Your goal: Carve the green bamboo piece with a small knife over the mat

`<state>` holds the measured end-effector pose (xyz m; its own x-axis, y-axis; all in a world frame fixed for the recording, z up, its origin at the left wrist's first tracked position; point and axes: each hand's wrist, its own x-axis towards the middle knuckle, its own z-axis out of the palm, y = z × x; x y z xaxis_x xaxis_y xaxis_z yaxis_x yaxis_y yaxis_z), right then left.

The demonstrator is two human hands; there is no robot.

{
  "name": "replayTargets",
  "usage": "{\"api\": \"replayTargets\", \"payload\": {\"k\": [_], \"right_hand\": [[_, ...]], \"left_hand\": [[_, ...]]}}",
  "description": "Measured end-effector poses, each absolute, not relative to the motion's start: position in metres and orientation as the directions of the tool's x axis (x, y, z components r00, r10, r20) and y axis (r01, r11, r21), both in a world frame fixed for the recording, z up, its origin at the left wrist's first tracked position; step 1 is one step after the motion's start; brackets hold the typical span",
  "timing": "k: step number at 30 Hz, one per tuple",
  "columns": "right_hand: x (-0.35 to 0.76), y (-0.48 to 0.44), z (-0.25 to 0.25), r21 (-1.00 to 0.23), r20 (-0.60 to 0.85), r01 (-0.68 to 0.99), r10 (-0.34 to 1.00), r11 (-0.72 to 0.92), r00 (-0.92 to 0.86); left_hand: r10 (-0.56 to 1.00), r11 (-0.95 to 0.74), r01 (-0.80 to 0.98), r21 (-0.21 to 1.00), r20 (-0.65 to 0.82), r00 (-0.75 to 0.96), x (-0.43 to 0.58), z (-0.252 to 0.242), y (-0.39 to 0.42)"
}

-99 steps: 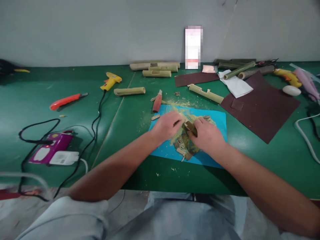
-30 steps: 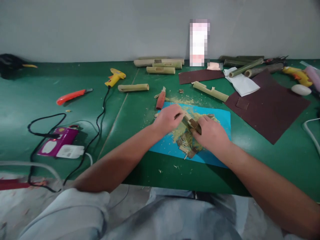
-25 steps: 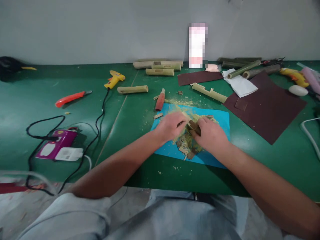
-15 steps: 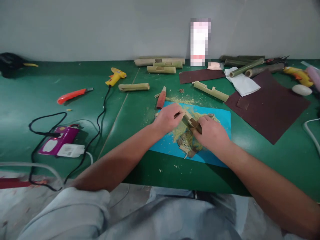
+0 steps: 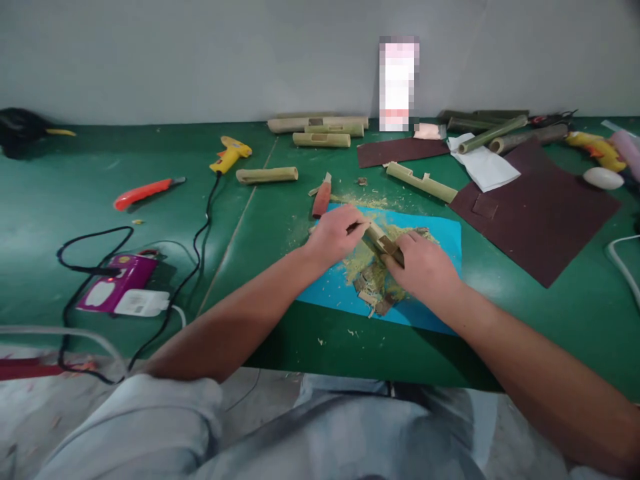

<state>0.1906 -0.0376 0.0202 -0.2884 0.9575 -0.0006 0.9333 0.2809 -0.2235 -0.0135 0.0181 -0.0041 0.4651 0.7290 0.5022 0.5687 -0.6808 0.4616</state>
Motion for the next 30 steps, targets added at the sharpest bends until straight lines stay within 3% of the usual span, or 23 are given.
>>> {"api": "replayTargets", "payload": {"k": [4, 21, 25, 30], "right_hand": [[0.1915, -0.0367, 0.0197, -0.230, -0.003, 0.930, 0.955, 0.287, -0.296], [0.1916, -0.0364, 0.0196, -0.223, -0.003, 0.939, 0.962, 0.264, -0.271], [0.1922, -0.0358, 0.0201, -0.210, -0.010, 0.941, 0.962, 0.265, -0.273], [0.1938, -0.0353, 0.0194, -0.205, -0.002, 0.941, 0.961, 0.271, -0.277]], "left_hand": [[0.696, -0.718, 0.519, 0.463, 0.485, 0.529, -0.0125, -0.0033, 0.0174], [0.708, -0.700, 0.568, 0.432, 0.521, 0.477, -0.0123, -0.0049, 0.0177], [0.664, -0.746, 0.529, 0.404, 0.512, 0.545, -0.0129, -0.0064, 0.0179], [0.687, -0.721, 0.542, 0.431, 0.540, 0.485, -0.0146, -0.0068, 0.0212]]}}
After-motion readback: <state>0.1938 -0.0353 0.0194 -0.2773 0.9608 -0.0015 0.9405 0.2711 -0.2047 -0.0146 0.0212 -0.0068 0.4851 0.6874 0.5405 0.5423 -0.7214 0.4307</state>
